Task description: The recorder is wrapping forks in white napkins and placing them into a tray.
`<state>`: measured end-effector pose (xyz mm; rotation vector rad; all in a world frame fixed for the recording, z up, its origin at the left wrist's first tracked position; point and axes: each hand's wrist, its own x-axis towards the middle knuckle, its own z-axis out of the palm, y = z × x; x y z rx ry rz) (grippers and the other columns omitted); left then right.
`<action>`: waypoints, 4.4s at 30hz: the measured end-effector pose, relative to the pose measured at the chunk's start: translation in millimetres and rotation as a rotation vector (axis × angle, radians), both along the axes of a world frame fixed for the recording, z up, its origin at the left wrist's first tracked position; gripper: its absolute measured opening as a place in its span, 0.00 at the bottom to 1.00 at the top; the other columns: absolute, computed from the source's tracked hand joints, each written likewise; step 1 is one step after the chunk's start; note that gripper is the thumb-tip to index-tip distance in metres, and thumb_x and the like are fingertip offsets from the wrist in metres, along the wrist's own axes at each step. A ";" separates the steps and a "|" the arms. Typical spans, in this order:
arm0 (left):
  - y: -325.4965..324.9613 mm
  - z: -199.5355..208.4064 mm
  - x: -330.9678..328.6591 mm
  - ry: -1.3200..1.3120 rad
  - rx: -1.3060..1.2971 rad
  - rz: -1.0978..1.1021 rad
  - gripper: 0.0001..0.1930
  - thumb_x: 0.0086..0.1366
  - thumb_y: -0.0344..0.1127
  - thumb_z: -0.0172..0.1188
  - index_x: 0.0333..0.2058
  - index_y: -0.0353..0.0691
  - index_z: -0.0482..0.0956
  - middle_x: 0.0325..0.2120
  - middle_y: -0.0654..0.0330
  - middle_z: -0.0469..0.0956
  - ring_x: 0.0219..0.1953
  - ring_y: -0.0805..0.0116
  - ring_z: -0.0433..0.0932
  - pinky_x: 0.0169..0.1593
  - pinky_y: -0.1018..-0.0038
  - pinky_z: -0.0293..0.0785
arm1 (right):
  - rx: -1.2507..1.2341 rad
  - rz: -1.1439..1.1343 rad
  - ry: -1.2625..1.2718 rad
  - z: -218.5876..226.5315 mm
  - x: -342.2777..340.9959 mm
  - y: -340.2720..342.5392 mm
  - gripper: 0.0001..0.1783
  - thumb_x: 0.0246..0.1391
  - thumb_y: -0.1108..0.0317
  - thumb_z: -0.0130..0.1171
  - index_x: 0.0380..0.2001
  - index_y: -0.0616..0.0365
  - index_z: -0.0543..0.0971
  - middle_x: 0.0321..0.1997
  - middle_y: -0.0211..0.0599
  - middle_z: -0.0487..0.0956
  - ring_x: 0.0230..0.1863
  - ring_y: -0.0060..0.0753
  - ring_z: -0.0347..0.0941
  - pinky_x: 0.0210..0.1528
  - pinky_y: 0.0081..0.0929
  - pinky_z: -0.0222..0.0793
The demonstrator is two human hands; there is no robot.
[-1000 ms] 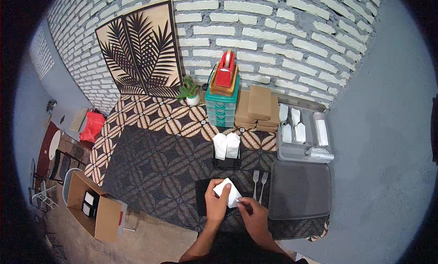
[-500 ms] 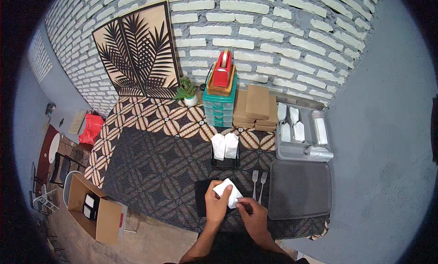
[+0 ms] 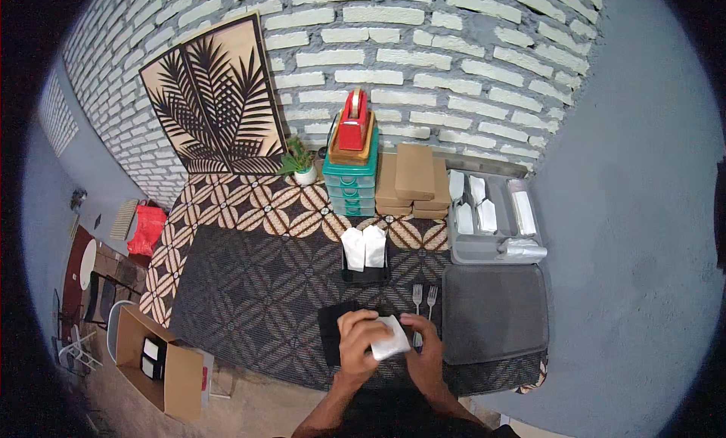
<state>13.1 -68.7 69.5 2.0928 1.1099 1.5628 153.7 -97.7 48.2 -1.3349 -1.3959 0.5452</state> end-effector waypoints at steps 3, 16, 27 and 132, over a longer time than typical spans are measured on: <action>-0.5 1.5 -5.8 0.196 0.261 -0.008 0.12 0.44 0.35 0.66 0.31 0.49 0.81 0.33 0.70 0.76 0.44 0.65 0.72 0.45 0.65 0.64 | -0.586 0.192 0.520 5.9 20.3 -10.4 0.16 0.63 0.58 0.51 0.43 0.60 0.73 0.37 0.35 0.76 0.42 0.25 0.71 0.47 0.28 0.66; 3.0 -51.9 6.2 -0.596 -0.595 -0.063 0.17 0.59 0.27 0.59 0.48 0.38 0.71 0.42 0.57 0.70 0.47 0.62 0.70 0.51 0.66 0.68 | -0.603 0.244 0.326 3.5 19.3 -22.3 0.13 0.60 0.63 0.57 0.37 0.64 0.74 0.27 0.29 0.75 0.27 0.15 0.68 0.30 0.16 0.65; 5.1 -25.1 5.8 -0.637 -1.191 -0.277 0.17 0.59 0.32 0.63 0.46 0.34 0.73 0.35 0.62 0.78 0.37 0.74 0.76 0.42 0.74 0.72 | -0.631 0.235 0.292 -12.0 19.9 -14.8 0.14 0.60 0.61 0.56 0.38 0.62 0.75 0.26 0.29 0.74 0.25 0.15 0.67 0.28 0.17 0.64; 67.6 -113.3 77.6 -0.893 -1.125 -0.131 0.10 0.69 0.37 0.50 0.43 0.39 0.73 0.35 0.63 0.76 0.35 0.74 0.75 0.39 0.78 0.69 | -0.031 -0.243 -0.639 -87.5 211.4 224.7 0.13 0.59 0.65 0.48 0.43 0.59 0.75 0.47 0.54 0.74 0.40 0.58 0.75 0.43 0.47 0.71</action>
